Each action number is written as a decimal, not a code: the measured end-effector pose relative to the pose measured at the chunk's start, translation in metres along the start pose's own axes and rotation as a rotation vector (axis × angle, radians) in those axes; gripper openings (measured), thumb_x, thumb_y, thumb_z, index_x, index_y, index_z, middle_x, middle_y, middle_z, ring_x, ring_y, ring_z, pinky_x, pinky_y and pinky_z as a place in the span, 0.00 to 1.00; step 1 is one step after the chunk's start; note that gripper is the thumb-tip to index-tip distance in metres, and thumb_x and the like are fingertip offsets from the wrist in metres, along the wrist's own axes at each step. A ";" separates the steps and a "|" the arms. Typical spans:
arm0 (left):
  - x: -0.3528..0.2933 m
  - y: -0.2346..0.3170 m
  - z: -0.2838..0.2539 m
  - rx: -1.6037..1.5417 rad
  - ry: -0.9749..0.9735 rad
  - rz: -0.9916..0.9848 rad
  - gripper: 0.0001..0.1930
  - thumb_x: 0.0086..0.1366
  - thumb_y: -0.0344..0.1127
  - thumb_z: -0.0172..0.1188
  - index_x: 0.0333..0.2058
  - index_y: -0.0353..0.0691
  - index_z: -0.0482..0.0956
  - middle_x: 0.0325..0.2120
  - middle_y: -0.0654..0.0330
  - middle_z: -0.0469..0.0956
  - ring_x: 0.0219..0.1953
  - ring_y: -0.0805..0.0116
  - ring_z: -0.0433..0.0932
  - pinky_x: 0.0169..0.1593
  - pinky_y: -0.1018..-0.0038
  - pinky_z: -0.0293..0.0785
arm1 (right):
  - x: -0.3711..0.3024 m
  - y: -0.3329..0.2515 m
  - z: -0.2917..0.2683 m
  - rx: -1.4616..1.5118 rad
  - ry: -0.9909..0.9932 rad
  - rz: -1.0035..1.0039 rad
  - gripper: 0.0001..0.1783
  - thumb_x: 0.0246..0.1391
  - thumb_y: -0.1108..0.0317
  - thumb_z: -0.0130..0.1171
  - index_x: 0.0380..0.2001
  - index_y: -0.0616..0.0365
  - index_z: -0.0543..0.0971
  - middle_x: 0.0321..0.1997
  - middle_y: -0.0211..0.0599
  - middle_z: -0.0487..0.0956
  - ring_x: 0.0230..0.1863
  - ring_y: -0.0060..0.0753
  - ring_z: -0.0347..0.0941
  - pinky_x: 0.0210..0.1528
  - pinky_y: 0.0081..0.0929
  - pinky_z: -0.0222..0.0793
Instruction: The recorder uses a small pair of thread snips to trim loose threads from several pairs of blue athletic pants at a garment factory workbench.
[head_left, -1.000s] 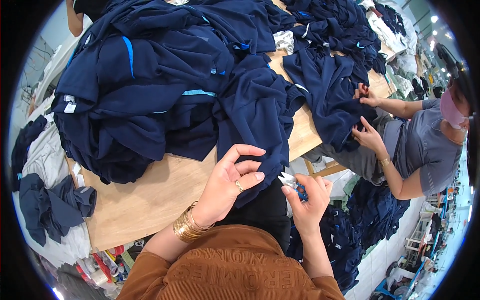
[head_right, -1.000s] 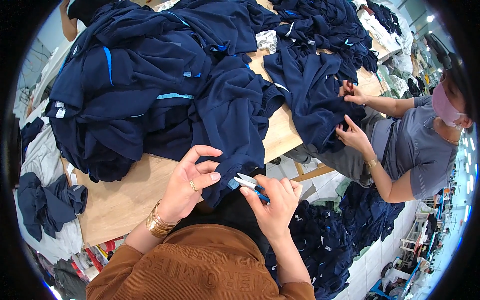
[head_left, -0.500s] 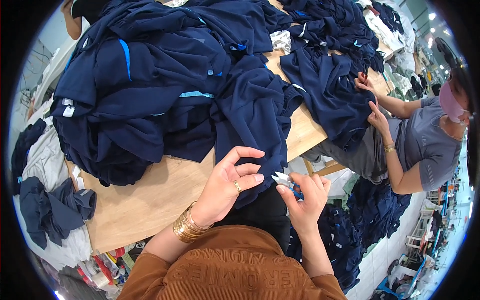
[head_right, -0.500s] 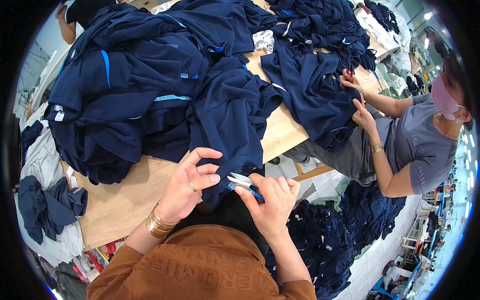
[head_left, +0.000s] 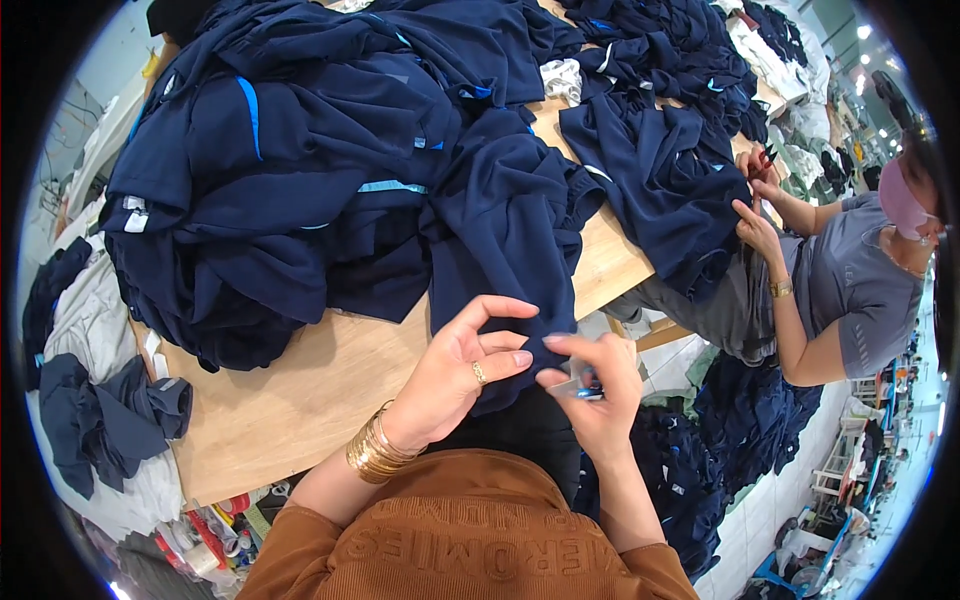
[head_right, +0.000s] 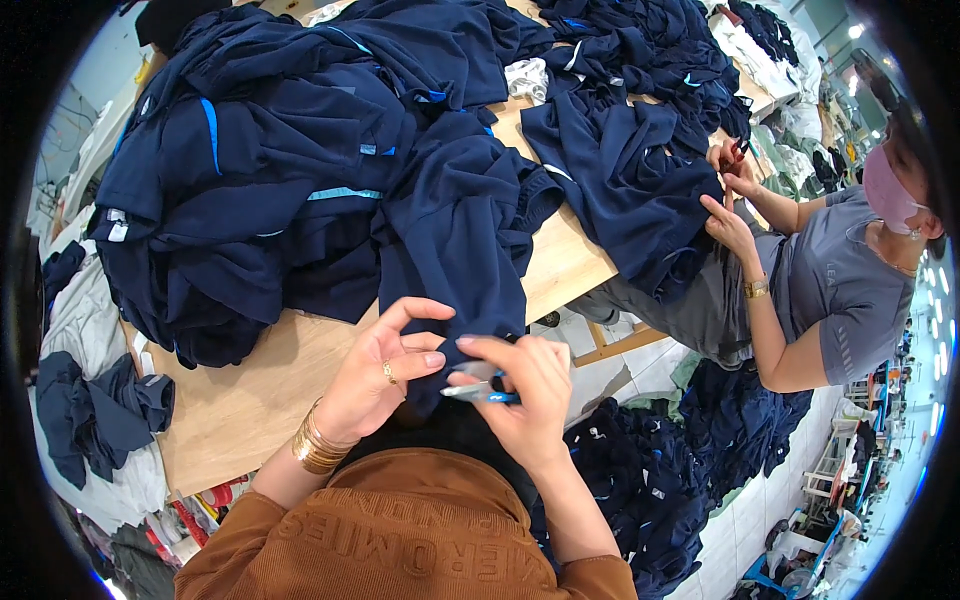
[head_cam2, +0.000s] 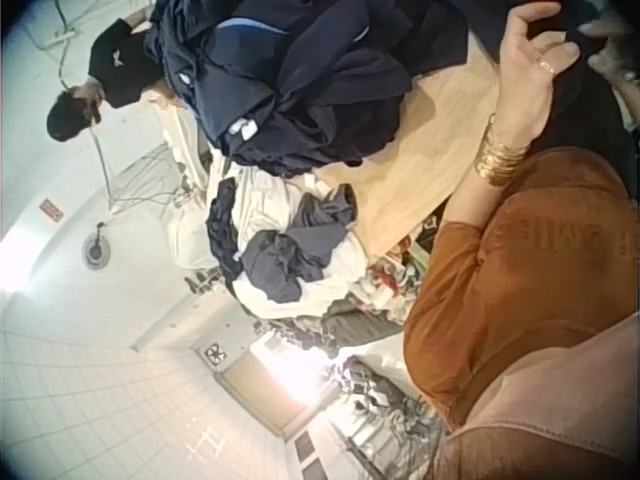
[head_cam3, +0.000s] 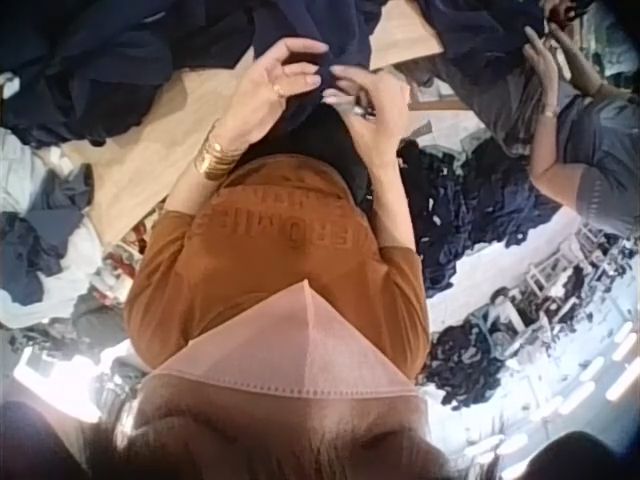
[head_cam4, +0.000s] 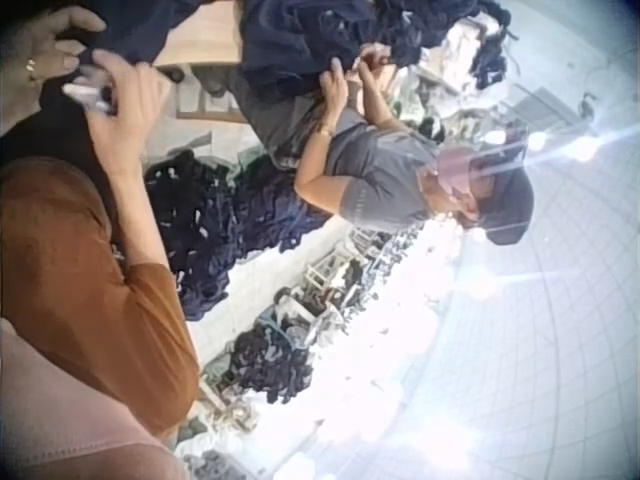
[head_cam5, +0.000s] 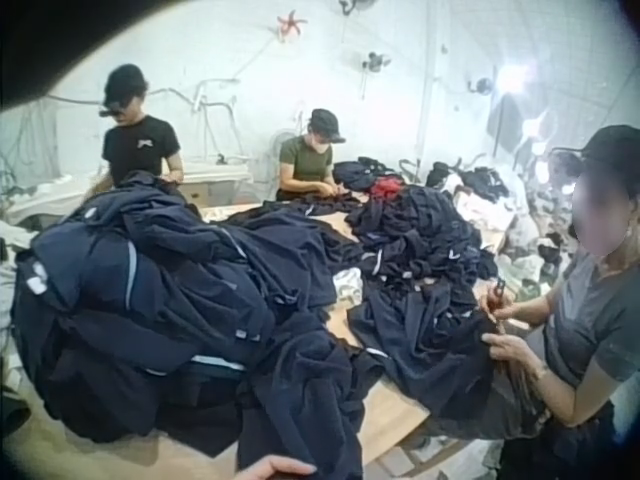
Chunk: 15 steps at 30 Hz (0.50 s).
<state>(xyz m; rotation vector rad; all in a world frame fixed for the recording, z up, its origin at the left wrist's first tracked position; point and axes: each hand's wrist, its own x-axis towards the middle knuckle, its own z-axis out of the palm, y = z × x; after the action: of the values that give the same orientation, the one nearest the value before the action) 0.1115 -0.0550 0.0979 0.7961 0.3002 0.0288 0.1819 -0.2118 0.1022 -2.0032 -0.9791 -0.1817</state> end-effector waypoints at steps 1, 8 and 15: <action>0.002 0.000 0.000 0.002 -0.039 -0.042 0.22 0.54 0.21 0.57 0.48 0.39 0.65 0.33 0.62 0.76 0.36 0.79 0.74 0.43 0.84 0.69 | 0.000 0.002 0.004 0.068 0.046 0.011 0.09 0.40 0.72 0.65 0.29 0.53 0.78 0.20 0.25 0.70 0.20 0.19 0.60 0.31 0.19 0.54; 0.000 0.006 -0.010 0.061 -0.059 -0.016 0.22 0.55 0.21 0.57 0.49 0.39 0.65 0.36 0.64 0.74 0.37 0.81 0.73 0.43 0.84 0.68 | 0.003 0.016 -0.008 0.712 0.438 0.500 0.04 0.44 0.77 0.59 0.25 0.59 0.75 0.22 0.26 0.72 0.25 0.17 0.64 0.30 0.16 0.56; -0.003 0.019 -0.015 0.222 -0.057 0.013 0.20 0.57 0.24 0.57 0.49 0.39 0.64 0.30 0.65 0.74 0.34 0.84 0.72 0.39 0.87 0.68 | 0.020 0.006 -0.027 -0.172 -0.239 -0.108 0.25 0.27 0.50 0.69 0.28 0.52 0.74 0.24 0.21 0.72 0.22 0.27 0.63 0.30 0.26 0.56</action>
<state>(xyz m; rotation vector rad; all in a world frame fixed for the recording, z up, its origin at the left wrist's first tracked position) 0.1065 -0.0312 0.1022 1.0176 0.2471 -0.0152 0.2061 -0.2229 0.1241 -2.1656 -1.2611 -0.0880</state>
